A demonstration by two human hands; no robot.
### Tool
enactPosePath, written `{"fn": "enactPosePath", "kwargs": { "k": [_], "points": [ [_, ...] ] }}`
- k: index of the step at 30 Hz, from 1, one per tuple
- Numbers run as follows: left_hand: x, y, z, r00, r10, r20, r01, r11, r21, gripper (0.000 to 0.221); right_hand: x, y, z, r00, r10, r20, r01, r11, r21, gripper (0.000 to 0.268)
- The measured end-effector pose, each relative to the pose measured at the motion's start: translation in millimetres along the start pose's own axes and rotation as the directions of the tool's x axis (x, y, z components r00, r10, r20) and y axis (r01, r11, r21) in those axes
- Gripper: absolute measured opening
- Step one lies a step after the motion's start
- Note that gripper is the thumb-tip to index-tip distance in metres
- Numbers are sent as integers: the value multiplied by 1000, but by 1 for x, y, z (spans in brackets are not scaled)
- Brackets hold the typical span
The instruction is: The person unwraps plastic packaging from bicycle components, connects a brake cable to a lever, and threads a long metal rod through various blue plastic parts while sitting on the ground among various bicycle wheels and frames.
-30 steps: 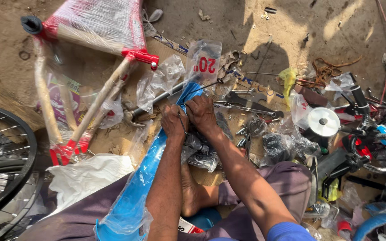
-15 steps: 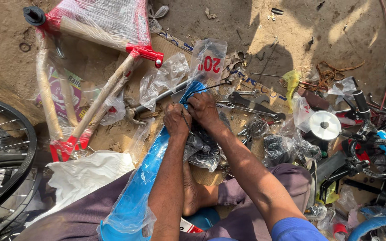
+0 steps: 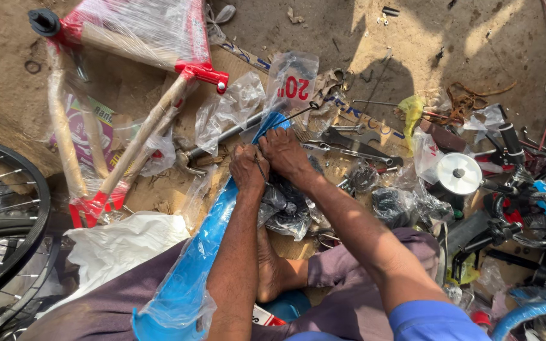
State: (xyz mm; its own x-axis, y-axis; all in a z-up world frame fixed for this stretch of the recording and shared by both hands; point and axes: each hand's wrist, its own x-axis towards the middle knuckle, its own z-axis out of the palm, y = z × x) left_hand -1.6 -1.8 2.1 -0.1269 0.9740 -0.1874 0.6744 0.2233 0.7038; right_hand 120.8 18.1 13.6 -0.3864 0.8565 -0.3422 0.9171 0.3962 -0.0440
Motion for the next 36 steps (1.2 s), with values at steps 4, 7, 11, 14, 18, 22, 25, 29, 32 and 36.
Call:
{"fn": "enactPosePath", "kwargs": {
  "k": [4, 7, 11, 14, 18, 22, 25, 29, 32, 36],
  "points": [
    [-4, -15, 15, 998, 43, -39, -42, 999, 12, 14, -5, 16, -4, 994, -106, -40, 109, 989, 95, 17],
    [-1, -24, 19, 996, 83, -35, -84, 996, -16, 13, -3, 8, -8, 988, -40, -151, 67, 982, 174, 25],
    [-6, -25, 22, 1000, 4, 6, -4, 998, 65, 18, -2, 5, -4, 995, -63, -76, 73, 987, 140, 13],
    [-3, -18, 14, 997, -46, 62, 42, 997, 68, 18, 1, 2, -8, 997, -74, -13, 75, 997, 34, 15],
    [-3, -17, 8, 998, -4, 64, 2, 999, 33, 17, 10, 6, -11, 990, -73, 120, 67, 996, 50, 16],
    [-2, -16, 13, 999, -4, 44, 2, 998, 57, 18, 7, 3, -10, 989, -63, 130, 64, 998, -5, 16],
    [-2, -12, 6, 999, 18, 30, -19, 999, 34, 14, 13, 5, -11, 997, -76, 22, 76, 997, -11, 15],
    [-6, -12, 6, 999, 6, 38, -6, 1000, 4, 10, 16, 13, 9, 980, -182, 74, 180, 983, 35, 13],
    [-2, -12, 9, 999, -31, 33, 31, 999, 10, 14, 11, 8, 28, 991, -130, 43, 126, 989, 74, 12],
    [2, -10, 9, 1000, -13, 2, 12, 999, 50, 19, 19, 6, 36, 996, 36, 83, -40, 998, 56, 8]
  ]
}}
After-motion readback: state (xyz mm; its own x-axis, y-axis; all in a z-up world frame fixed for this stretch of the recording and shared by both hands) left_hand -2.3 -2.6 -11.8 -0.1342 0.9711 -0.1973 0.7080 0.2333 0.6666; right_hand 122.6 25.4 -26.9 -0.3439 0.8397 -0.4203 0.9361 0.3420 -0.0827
